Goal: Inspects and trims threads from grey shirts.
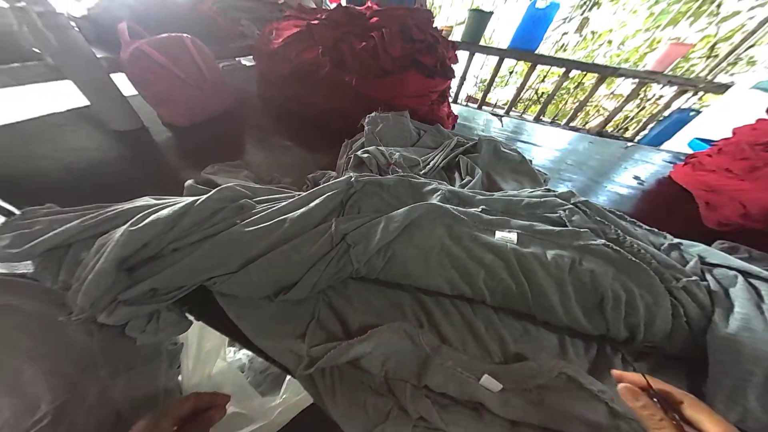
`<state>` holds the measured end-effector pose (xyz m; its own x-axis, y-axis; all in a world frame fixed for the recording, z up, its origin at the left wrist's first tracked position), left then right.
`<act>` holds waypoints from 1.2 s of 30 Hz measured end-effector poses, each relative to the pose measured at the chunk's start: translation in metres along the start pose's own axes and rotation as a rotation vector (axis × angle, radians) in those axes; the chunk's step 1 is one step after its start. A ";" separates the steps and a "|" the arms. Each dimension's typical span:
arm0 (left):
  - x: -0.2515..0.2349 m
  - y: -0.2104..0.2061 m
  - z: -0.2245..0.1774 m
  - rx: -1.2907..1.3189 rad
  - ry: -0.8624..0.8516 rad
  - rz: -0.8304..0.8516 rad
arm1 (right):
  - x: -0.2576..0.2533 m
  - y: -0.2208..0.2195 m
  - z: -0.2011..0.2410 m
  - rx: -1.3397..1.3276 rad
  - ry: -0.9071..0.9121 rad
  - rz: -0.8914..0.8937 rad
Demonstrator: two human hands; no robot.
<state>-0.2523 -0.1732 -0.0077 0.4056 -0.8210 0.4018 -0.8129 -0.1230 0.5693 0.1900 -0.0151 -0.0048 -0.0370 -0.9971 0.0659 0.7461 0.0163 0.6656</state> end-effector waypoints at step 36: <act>-0.025 -0.117 -0.104 0.147 -1.005 -0.268 | 0.011 0.023 -0.041 -0.212 0.212 -0.071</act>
Point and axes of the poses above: each hand's wrist, its own x-axis away from the middle knuckle, its own y-axis out of the back of the hand, z = x × y, the point moved 1 cm from there along -x, towards the middle knuckle, and after that the axes turned 7 degrees about -y, right-handed, at the moved point
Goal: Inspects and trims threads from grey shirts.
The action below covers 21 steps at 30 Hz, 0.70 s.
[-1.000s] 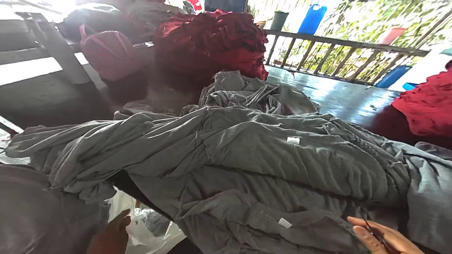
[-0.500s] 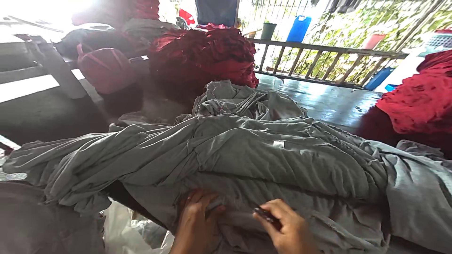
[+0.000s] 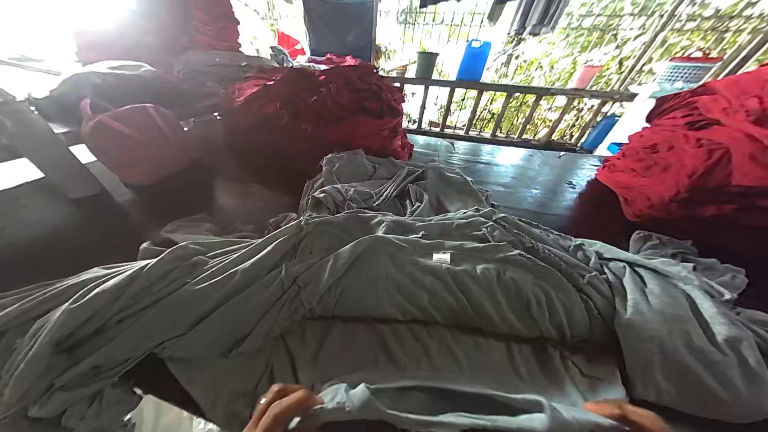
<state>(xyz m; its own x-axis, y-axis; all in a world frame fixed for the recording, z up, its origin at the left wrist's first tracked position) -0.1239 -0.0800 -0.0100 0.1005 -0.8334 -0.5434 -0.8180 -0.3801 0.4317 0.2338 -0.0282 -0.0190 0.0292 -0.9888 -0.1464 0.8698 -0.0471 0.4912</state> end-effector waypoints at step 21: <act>-0.216 -0.037 0.109 -0.390 0.582 0.427 | -0.230 -0.038 0.012 0.280 -0.561 0.058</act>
Point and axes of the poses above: each hand's wrist, its own x-axis away from the middle knuckle, its own y-axis out of the back of the hand, z = x × y, the point moved 1 cm from there along -x, towards the middle knuckle, and after that the axes turned 7 degrees about -y, right-handed, at the moved point
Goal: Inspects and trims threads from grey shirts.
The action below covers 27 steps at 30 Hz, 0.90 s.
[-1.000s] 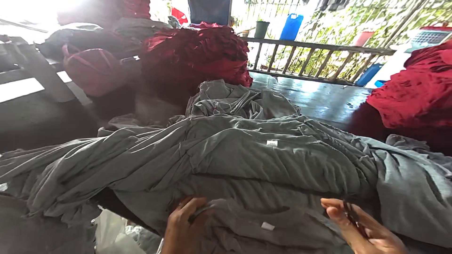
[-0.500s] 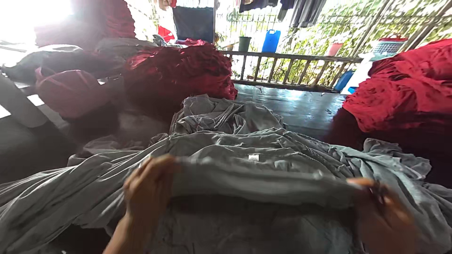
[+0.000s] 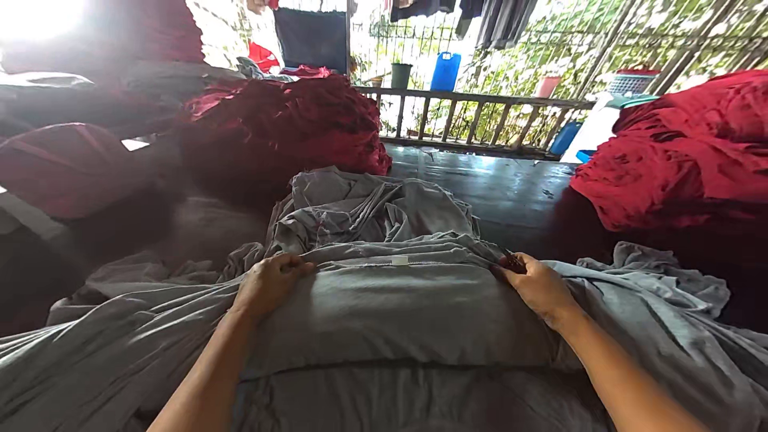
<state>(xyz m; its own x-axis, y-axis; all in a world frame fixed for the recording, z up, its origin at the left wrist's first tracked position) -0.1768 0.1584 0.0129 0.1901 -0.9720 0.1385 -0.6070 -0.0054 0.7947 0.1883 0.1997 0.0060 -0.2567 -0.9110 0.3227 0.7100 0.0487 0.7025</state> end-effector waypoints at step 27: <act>0.213 -0.064 -0.049 0.078 -0.605 -0.204 | 0.163 0.022 -0.116 -0.307 0.431 0.032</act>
<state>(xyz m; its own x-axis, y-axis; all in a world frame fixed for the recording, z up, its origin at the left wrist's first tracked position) -0.0595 -0.0370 0.0202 -0.1471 -0.9102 -0.3871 -0.6635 -0.1994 0.7211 0.2385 0.0045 0.0008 0.0151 -0.9999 0.0054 0.8890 0.0159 0.4577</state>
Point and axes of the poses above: each hand's wrist, its own x-axis away from the middle knuckle, its own y-axis out of the back of the hand, z = x × y, the point moved 1 cm from there along -x, towards the middle knuckle, and after that the axes turned 7 degrees about -y, right-handed, at the moved point
